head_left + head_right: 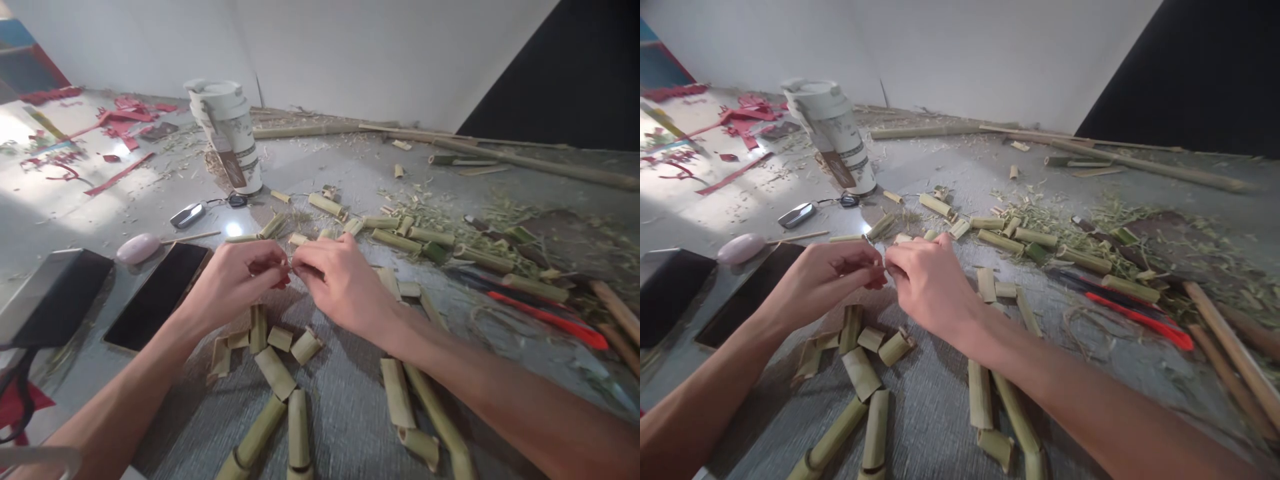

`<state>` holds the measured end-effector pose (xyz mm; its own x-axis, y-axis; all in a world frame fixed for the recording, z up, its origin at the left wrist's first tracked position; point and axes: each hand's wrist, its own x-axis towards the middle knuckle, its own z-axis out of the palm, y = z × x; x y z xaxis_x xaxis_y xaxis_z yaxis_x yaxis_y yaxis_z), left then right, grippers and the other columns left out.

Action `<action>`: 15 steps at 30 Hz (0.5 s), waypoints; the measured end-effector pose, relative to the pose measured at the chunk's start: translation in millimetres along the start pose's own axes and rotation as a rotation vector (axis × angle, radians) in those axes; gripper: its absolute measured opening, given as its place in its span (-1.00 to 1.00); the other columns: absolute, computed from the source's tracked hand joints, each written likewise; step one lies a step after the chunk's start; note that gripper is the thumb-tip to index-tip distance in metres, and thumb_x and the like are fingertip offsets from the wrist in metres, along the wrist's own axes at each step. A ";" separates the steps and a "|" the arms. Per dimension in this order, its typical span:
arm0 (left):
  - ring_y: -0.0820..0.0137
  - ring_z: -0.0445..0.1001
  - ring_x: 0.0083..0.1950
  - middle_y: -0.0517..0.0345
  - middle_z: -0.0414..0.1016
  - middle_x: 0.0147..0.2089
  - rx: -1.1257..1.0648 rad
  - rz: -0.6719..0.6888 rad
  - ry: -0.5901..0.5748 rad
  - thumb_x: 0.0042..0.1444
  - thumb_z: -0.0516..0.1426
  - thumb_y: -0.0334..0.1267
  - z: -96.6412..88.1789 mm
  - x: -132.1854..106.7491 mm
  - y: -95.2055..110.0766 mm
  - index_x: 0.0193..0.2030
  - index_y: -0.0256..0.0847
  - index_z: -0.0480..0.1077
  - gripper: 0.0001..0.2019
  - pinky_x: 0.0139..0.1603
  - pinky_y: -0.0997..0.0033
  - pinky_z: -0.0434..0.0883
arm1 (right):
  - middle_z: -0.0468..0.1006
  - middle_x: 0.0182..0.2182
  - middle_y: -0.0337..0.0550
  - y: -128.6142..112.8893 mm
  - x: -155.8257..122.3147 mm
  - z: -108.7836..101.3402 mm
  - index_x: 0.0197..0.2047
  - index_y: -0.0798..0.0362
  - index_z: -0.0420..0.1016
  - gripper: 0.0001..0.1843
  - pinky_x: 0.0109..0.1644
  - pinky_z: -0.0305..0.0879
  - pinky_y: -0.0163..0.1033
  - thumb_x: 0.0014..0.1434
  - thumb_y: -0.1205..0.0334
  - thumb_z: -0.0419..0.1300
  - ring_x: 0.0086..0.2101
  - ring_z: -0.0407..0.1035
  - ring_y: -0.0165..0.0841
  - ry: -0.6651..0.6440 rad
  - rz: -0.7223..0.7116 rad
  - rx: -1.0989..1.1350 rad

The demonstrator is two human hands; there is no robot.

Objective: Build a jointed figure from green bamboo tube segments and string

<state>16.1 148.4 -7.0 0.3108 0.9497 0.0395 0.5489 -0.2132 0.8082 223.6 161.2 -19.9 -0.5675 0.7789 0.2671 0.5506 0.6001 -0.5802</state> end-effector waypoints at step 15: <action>0.41 0.53 -0.37 0.19 0.62 -0.38 0.152 0.063 0.037 0.29 0.16 -0.25 -4.0 -2.1 -0.5 -0.26 -0.21 0.58 -0.83 -0.32 0.44 0.38 | 0.53 -0.41 -0.30 3.0 2.9 1.9 -0.34 0.05 0.50 -0.69 -0.05 0.07 -0.14 0.47 0.43 0.14 -0.33 0.33 -0.38 -0.006 -0.002 0.014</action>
<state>12.0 147.5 -5.1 0.3213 0.9405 0.1110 0.6410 -0.3022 0.7055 222.4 164.9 -22.3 -0.5722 0.7765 0.2637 0.5409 0.5991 -0.5904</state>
